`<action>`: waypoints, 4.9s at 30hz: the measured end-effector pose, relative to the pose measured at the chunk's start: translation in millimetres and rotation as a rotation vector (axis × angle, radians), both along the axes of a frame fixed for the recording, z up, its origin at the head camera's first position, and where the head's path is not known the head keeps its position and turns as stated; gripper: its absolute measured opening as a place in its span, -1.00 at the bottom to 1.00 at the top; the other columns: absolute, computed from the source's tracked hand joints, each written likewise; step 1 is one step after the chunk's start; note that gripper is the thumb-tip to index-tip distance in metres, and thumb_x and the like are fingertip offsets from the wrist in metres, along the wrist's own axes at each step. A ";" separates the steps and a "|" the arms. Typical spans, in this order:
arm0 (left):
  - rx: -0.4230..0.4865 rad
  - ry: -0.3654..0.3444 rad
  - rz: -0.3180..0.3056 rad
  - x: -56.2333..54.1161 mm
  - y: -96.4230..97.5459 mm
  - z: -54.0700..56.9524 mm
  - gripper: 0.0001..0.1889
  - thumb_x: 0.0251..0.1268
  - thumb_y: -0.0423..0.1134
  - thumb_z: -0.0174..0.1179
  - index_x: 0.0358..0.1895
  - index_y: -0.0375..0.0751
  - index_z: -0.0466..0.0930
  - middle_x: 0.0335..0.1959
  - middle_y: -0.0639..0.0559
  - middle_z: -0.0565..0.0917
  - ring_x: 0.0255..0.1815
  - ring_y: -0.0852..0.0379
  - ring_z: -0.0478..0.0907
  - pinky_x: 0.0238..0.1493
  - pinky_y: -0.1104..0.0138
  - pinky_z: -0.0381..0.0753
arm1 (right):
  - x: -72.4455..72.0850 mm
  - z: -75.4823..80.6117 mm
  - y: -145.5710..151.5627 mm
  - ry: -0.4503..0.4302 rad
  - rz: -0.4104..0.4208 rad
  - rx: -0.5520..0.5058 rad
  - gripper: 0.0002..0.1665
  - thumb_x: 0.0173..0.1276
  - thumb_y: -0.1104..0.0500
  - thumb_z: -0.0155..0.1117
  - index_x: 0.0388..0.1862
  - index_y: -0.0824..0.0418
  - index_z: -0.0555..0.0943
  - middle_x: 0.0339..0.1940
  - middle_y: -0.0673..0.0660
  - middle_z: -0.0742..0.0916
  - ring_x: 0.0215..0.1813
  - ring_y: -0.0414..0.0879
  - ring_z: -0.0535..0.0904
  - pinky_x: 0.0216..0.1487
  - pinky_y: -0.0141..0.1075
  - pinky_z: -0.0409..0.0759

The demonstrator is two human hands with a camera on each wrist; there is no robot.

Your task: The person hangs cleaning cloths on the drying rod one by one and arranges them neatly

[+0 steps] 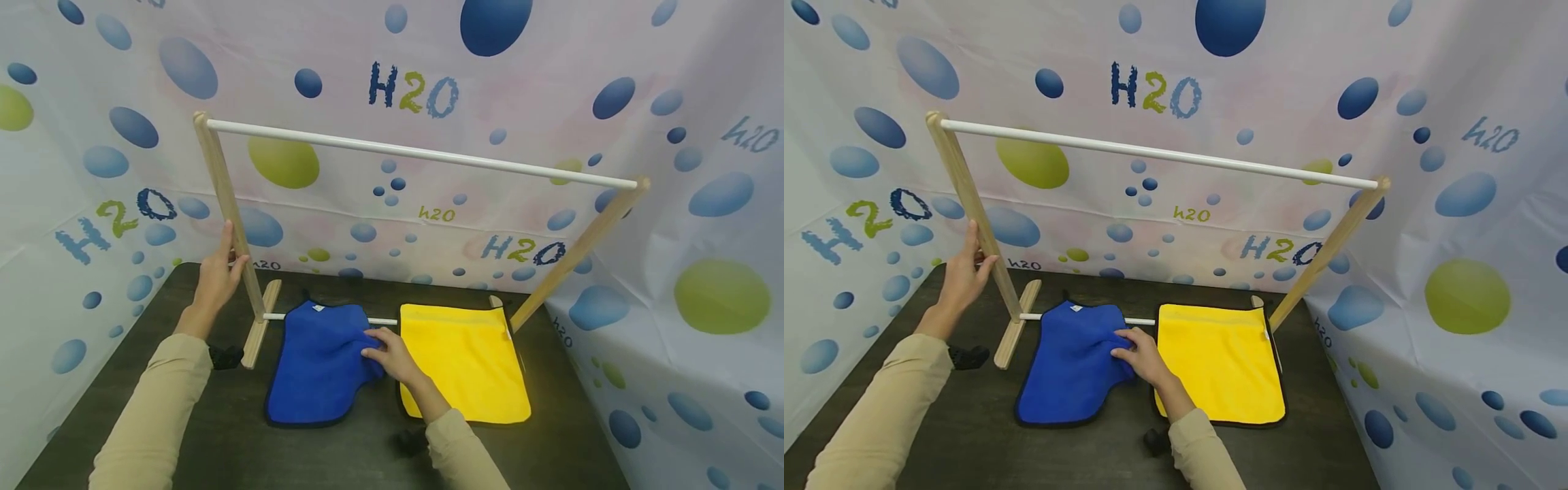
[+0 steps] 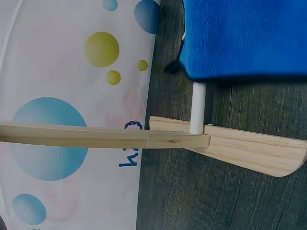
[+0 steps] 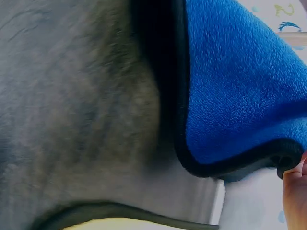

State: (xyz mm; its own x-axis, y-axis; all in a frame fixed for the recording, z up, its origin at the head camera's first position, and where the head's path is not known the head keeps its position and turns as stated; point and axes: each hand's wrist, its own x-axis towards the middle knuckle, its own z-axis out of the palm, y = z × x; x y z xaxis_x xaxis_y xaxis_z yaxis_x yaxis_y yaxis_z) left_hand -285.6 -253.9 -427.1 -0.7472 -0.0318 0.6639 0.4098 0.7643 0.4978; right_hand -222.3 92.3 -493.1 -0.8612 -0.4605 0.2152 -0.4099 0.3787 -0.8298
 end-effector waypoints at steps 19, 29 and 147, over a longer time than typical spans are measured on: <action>0.015 0.011 -0.012 -2.1 0.6 -0.8 -0.17 0.15 -0.58 0.11 0.44 -0.16 -0.12 -0.16 -0.59 0.49 -0.27 -0.44 0.53 -0.32 -0.14 0.53 | 12.5 88.1 13.1 0.026 0.002 -0.144 -0.62 0.20 0.43 0.17 0.01 0.54 0.48 -0.34 0.30 0.52 -0.38 -0.22 0.35 -0.34 -0.55 0.42; 0.020 0.049 -0.019 -3.4 2.1 0.1 -0.15 0.13 -0.59 0.12 0.44 -0.15 -0.12 -0.15 -0.59 0.49 -0.25 -0.44 0.52 -0.35 -0.12 0.54 | 6.1 129.9 23.0 0.121 0.029 -0.249 -0.64 0.18 0.49 0.14 -0.01 0.58 0.46 -0.34 0.34 0.49 -0.35 -0.23 0.37 -0.34 -0.56 0.46; 0.023 0.012 0.020 9.9 7.9 -2.6 -0.21 0.19 -0.54 0.08 0.44 -0.17 -0.12 -0.12 -0.53 0.50 -0.20 -0.40 0.51 -0.31 -0.09 0.54 | -104.9 323.0 -2.5 0.425 -0.373 -0.225 -0.58 0.28 0.17 0.19 0.11 0.28 0.52 -0.18 0.02 0.35 -0.12 -0.14 0.43 0.05 -0.35 0.49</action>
State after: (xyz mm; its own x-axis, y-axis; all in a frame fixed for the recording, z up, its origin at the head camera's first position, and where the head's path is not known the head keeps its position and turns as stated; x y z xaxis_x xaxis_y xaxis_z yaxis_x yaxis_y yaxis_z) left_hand -275.7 -246.0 -429.7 -0.7379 -0.0623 0.6720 0.4008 0.7606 0.5107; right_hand -327.2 89.8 -170.1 -0.7728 -0.0481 0.6328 -0.5966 0.3951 -0.6986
